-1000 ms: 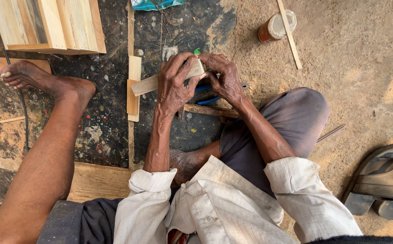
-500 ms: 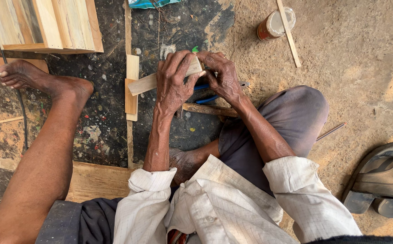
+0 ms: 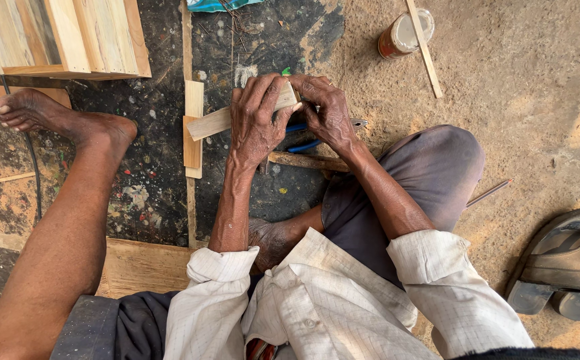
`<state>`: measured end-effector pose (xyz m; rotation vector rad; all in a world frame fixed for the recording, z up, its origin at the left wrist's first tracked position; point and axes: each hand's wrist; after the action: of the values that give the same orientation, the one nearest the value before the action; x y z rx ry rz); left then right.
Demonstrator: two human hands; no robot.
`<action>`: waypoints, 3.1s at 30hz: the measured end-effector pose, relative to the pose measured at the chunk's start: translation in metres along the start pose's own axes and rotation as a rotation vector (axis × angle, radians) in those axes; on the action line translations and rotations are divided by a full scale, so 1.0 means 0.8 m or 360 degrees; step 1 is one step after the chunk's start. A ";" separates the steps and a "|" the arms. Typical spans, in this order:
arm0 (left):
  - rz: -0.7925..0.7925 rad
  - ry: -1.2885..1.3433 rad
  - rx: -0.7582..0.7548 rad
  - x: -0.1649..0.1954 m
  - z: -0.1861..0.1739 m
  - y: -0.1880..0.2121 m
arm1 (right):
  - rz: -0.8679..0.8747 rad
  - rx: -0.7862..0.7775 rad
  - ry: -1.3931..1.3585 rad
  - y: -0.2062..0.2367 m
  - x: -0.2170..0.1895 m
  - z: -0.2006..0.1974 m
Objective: The person assembles small wooden boxes by applying glue to joints and nailing pieces together. They use a hammer to drive nails and a stick to spread glue, working on multiple small wooden frames on the floor.
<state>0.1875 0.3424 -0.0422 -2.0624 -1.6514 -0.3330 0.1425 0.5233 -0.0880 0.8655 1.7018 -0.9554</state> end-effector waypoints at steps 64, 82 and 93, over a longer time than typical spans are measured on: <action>-0.0012 -0.0070 0.0025 0.003 0.015 -0.003 | 0.0051 0.0091 0.0057 0.008 0.004 0.005; -0.0026 -0.0115 -0.0014 -0.004 0.021 0.002 | 0.0081 0.0124 0.0037 0.011 0.012 0.010; -0.0018 -0.0081 0.0050 0.003 0.014 0.002 | -0.0003 0.0134 0.0062 0.011 0.008 0.008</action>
<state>0.1886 0.3495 -0.0510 -2.0548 -1.6878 -0.2589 0.1509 0.5221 -0.0973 0.9436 1.7055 -1.0233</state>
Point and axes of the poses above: each hand's wrist, its own y-axis away from the middle knuckle, its own z-axis out of the palm, x = y × z, and after that the axes turned 1 degree about x, right-handed
